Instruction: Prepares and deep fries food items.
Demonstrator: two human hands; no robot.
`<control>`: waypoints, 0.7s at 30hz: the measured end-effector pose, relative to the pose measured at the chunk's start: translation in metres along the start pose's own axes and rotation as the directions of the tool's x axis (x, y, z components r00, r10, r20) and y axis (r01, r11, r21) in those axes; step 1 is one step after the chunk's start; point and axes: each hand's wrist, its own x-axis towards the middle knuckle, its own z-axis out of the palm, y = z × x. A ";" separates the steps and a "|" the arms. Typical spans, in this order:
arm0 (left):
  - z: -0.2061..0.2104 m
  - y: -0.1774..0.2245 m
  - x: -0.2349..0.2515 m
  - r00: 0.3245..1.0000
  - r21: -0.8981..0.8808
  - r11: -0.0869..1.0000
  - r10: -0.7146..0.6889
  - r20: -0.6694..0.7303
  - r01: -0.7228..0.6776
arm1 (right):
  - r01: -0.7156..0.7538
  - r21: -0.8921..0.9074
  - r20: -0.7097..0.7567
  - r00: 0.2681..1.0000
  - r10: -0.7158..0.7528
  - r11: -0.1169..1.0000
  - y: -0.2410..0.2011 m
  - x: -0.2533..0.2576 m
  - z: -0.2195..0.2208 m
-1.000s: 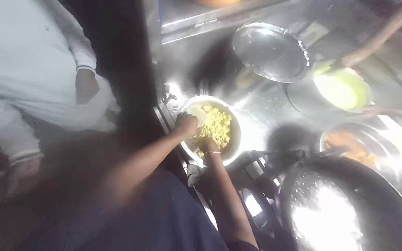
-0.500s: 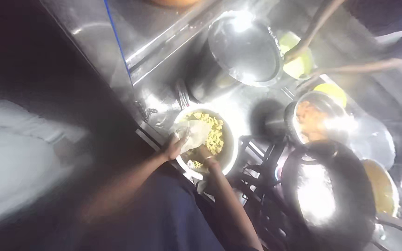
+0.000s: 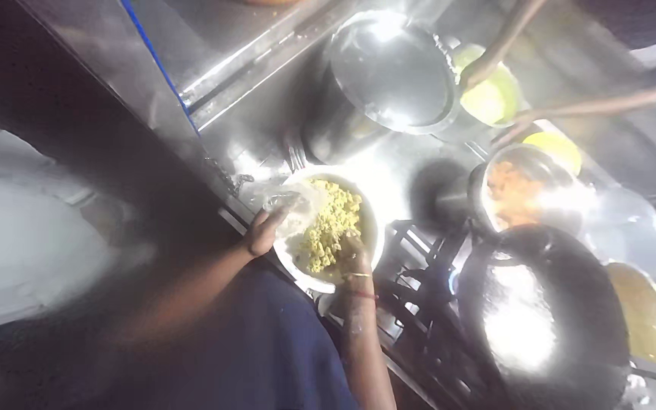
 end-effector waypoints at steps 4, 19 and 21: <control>0.010 0.002 -0.009 0.998 -0.037 0.999 -0.033 -0.061 0.031 | 0.006 -0.134 -0.105 0.994 -0.020 0.991 -0.003 -0.005 0.005; 0.019 0.006 -0.039 0.962 -0.294 0.956 -0.066 -0.267 -0.016 | -0.078 -0.464 0.082 0.988 0.130 0.882 0.000 -0.012 0.014; 0.024 0.007 -0.041 0.965 -0.302 0.953 -0.074 -0.252 -0.006 | -0.077 -0.334 0.031 0.995 0.093 0.939 -0.005 -0.012 0.015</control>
